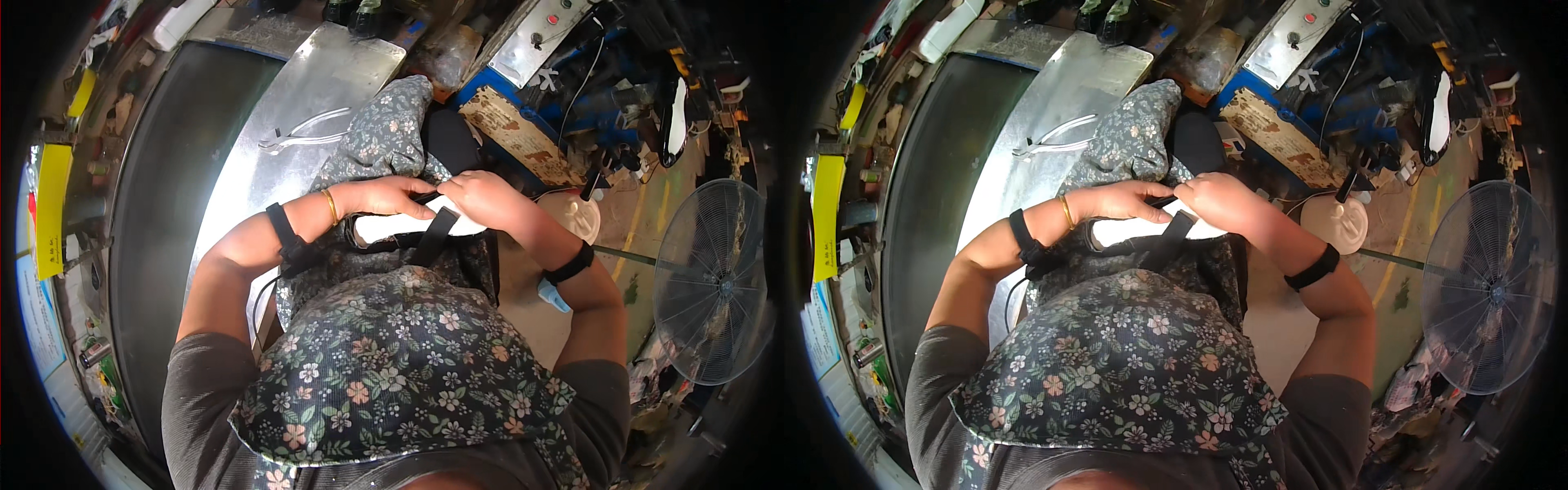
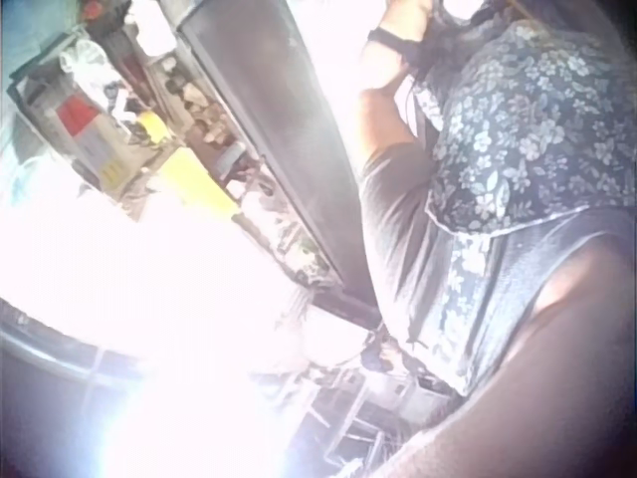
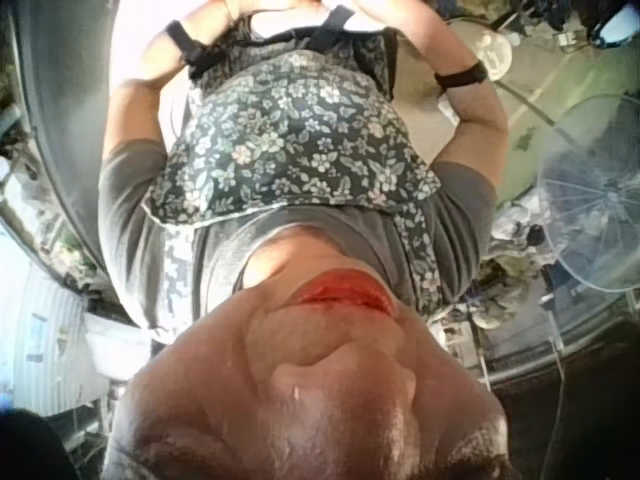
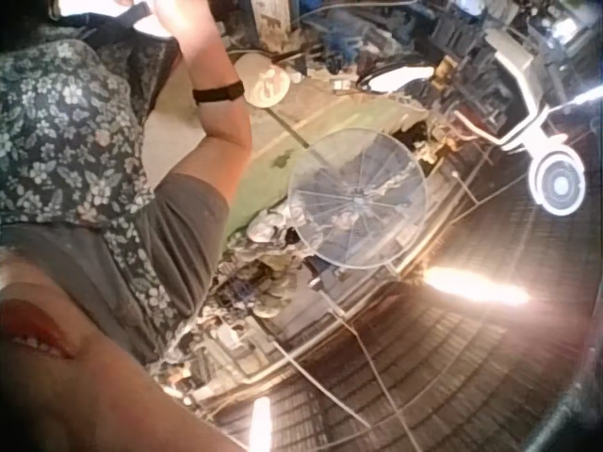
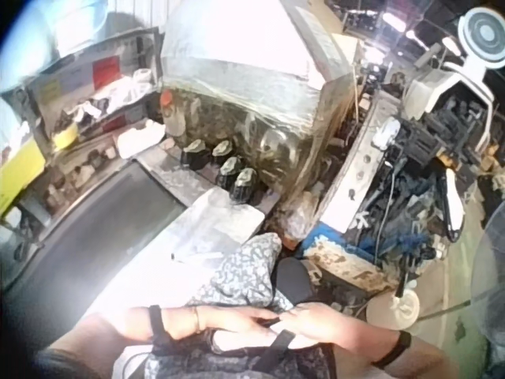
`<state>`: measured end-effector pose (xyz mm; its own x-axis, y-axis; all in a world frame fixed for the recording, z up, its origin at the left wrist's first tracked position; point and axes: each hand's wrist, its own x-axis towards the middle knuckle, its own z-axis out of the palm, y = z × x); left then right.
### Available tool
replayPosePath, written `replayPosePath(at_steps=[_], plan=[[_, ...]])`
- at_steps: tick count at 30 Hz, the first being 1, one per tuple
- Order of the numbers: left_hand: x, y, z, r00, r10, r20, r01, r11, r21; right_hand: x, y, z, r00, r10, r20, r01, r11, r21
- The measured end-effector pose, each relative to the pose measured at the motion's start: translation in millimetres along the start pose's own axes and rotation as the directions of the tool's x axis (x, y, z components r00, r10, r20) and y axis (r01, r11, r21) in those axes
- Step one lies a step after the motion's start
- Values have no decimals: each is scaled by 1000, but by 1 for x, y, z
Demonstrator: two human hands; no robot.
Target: Operating an industrial shoe lasting or sole-attaching machine and managing components on a conveyor belt.
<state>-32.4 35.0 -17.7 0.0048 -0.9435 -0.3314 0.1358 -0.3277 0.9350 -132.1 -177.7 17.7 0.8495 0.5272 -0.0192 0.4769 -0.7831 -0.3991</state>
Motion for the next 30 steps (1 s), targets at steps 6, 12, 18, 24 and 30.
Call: replayPosePath(at_steps=[6,12,18,24,30], plan=[[-7,3,-1,997,-55,48,60,990,-126,1,-7,-15,996,70,-63,-54,972,229],[-4,-8,-2,999,-45,21,47,989,-138,4,-7,-3,988,70,135,-61,996,-69],[-6,-3,-6,993,-112,26,114,988,-108,9,3,3,995,-67,79,74,993,-94],[-10,-12,-6,999,-52,16,53,995,-81,21,-2,0,988,40,148,-30,997,-70],[-14,-12,-5,999,-33,18,35,991,-128,25,-6,-5,978,17,207,-8,999,-43]])
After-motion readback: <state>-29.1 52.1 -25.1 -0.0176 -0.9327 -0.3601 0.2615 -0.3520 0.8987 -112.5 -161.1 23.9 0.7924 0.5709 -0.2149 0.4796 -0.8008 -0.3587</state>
